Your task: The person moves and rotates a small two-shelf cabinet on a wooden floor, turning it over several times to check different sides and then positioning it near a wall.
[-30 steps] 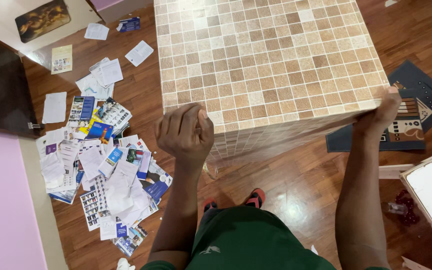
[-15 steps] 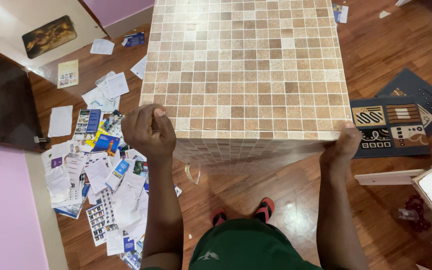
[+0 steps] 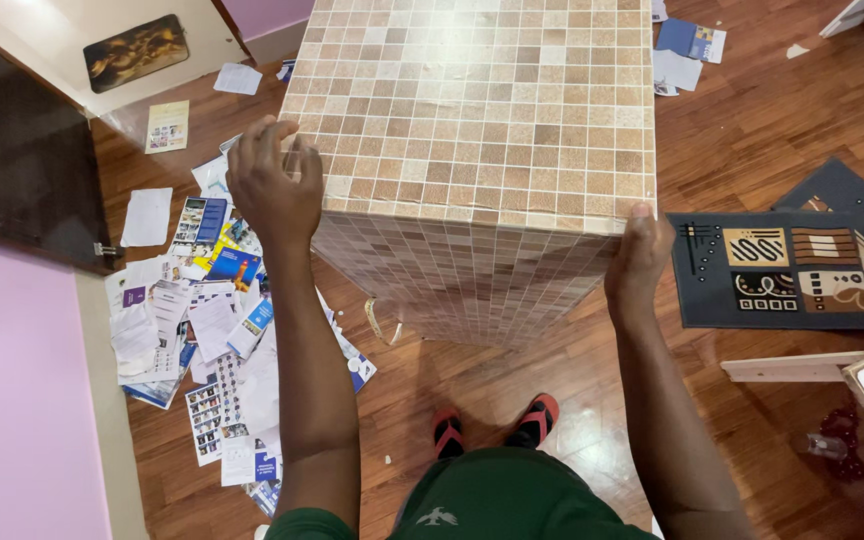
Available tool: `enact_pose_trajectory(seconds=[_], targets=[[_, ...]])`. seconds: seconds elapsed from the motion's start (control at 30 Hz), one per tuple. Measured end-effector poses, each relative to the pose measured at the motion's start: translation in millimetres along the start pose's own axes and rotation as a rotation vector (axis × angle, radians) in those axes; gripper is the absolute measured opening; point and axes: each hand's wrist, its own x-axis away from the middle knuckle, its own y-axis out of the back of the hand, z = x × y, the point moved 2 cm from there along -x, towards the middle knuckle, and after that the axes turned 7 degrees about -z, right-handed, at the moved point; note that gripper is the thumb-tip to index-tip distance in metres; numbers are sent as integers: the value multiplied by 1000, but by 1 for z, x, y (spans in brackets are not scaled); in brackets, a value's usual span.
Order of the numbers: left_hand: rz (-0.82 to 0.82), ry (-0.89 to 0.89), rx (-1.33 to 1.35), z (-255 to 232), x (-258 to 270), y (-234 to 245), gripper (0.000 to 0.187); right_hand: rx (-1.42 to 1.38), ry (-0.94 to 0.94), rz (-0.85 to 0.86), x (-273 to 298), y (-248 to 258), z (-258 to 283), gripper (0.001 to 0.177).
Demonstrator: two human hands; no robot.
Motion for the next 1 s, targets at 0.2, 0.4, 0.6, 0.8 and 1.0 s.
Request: enact_pose_trajectory(seconds=[0.2,0.4,0.6,0.8,1.0], targets=[[139,140,58,-11,6,-9,29,24,66,-20,-4,21,-8,49],[140,109,64,-58,17,-18,32,52,40,-106,-17,64,-37,48],[181,72,11,-82,25,-21,40,59,76,-95,-17,95,-45,42],[159,52,83,-43,16,-26,30,-9,93,-37,-15,60,-37,39],[101,-38,123,-29,13,-34,21,3,43,-42,1,59,-19,43]])
